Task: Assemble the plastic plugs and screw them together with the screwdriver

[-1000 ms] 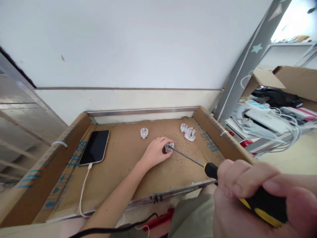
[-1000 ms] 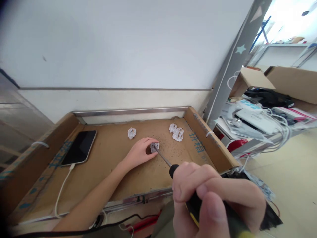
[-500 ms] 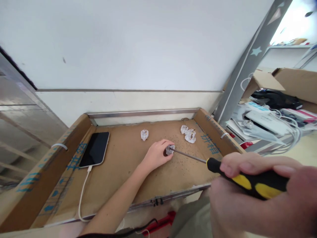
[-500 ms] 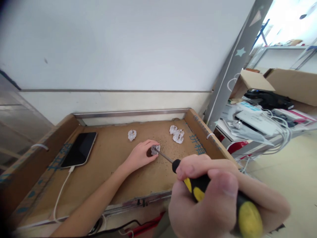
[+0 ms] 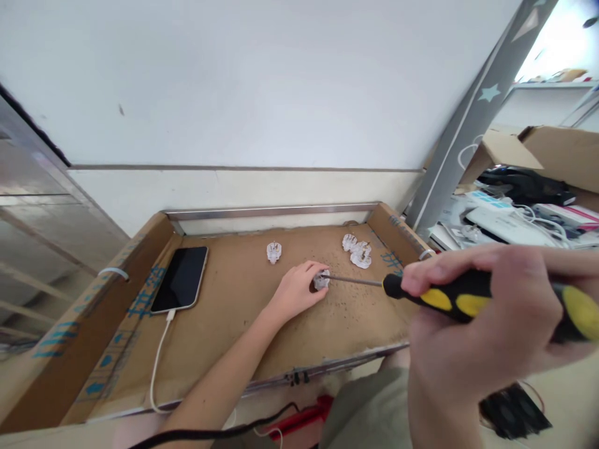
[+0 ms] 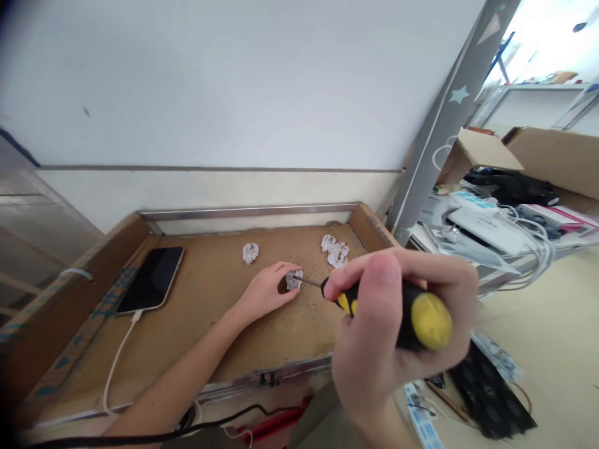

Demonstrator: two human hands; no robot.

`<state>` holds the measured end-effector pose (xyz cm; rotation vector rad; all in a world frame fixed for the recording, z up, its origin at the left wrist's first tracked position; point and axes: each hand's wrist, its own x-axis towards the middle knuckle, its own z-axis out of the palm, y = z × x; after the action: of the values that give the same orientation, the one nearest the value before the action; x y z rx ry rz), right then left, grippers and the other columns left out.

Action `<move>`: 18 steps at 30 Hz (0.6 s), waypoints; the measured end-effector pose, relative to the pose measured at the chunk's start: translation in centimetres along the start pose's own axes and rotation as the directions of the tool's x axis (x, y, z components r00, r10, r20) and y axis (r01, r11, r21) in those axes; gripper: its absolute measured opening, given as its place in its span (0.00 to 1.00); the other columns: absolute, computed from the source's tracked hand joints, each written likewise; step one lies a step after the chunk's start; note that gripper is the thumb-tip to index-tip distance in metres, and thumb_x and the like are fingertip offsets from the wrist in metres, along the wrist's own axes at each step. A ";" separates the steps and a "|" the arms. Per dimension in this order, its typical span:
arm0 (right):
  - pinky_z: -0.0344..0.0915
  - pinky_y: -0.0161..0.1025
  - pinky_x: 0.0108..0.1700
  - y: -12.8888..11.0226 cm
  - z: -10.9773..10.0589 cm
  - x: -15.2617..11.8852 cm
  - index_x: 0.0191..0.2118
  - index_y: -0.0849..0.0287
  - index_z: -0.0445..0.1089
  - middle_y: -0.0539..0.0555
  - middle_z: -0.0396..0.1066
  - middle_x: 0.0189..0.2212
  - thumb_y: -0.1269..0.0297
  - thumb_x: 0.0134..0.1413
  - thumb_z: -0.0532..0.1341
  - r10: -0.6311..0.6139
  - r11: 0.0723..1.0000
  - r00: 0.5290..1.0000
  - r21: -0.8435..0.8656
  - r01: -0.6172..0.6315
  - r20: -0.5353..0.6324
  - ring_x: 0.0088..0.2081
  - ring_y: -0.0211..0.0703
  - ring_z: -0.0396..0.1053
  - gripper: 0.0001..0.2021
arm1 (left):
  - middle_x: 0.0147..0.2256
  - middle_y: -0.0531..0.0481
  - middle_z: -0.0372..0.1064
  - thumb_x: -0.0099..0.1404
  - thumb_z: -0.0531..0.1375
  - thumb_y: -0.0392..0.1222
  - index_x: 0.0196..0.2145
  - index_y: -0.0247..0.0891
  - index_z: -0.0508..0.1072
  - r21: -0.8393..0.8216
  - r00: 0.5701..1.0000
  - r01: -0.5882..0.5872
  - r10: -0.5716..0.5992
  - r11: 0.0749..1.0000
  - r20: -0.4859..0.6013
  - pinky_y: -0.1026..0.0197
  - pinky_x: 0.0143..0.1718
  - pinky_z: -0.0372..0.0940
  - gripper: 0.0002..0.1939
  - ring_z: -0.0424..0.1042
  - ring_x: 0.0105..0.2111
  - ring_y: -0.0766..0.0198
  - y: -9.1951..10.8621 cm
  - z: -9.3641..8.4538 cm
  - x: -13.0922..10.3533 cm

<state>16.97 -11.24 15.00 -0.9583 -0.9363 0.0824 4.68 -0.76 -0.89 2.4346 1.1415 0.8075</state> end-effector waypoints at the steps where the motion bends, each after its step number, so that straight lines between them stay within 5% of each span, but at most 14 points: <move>1: 0.60 0.39 0.21 -0.3 0.5 0.5 0.28 0.56 0.56 0.45 0.57 0.17 0.67 0.55 0.54 0.001 1.000 0.997 0.025 0.001 -0.073 0.17 0.36 0.59 0.07 | 0.48 0.50 0.68 0.59 0.59 0.41 0.48 0.44 0.67 -0.001 1.000 0.007 -0.007 1.000 -0.001 0.55 0.48 0.62 0.18 0.69 0.46 0.57 0.0 0.0 0.0; 3: 0.56 0.38 0.17 -0.1 1.1 1.7 0.26 0.56 0.56 0.44 0.57 0.15 0.67 0.51 0.58 -0.016 0.989 0.998 0.146 0.025 -0.064 0.14 0.35 0.57 0.08 | 0.47 0.50 0.68 0.59 0.59 0.42 0.48 0.44 0.67 -0.003 1.000 0.022 -0.022 1.000 -0.003 0.55 0.48 0.62 0.18 0.69 0.45 0.57 -0.1 0.0 0.0; 5: 0.54 0.36 0.14 0.9 1.6 2.9 0.27 0.56 0.55 0.43 0.57 0.14 0.64 0.50 0.60 -0.025 0.962 0.991 0.272 -0.011 0.131 0.12 0.34 0.55 0.10 | 0.45 0.49 0.69 0.58 0.59 0.43 0.48 0.43 0.68 -0.001 0.999 0.045 -0.045 0.999 -0.008 0.55 0.47 0.63 0.18 0.68 0.45 0.56 -0.2 0.1 0.1; 10: 0.52 0.33 0.16 3.0 3.7 5.9 0.28 0.55 0.49 0.41 0.56 0.15 0.56 0.52 0.60 0.081 0.926 0.860 0.281 -0.252 0.505 0.13 0.32 0.53 0.17 | 0.41 0.47 0.70 0.57 0.61 0.46 0.47 0.40 0.68 0.008 0.992 0.122 -0.122 0.992 -0.014 0.54 0.46 0.63 0.20 0.68 0.44 0.54 -0.5 0.2 0.2; 14: 0.48 0.34 0.17 3.5 5.7 8.4 0.26 0.56 0.45 0.42 0.53 0.15 0.51 0.50 0.58 0.096 0.911 0.678 0.210 -0.356 0.729 0.13 0.31 0.50 0.20 | 0.42 0.47 0.70 0.57 0.61 0.46 0.48 0.39 0.68 0.014 0.994 0.110 -0.110 0.994 -0.012 0.53 0.47 0.62 0.21 0.67 0.44 0.54 -0.6 0.3 0.2; 18: 0.45 0.34 0.17 4.6 6.6 10.6 0.26 0.55 0.44 0.41 0.46 0.12 0.52 0.45 0.55 0.040 0.885 0.379 0.143 -0.442 0.925 0.12 0.30 0.43 0.18 | 0.42 0.47 0.70 0.58 0.60 0.45 0.49 0.39 0.68 -0.004 0.996 0.089 -0.089 0.996 0.008 0.54 0.46 0.63 0.21 0.68 0.43 0.55 -0.6 0.3 0.3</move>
<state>20.33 0.60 20.02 -0.6270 -1.7045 1.1411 4.73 -0.16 -1.32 2.3633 1.2343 0.7711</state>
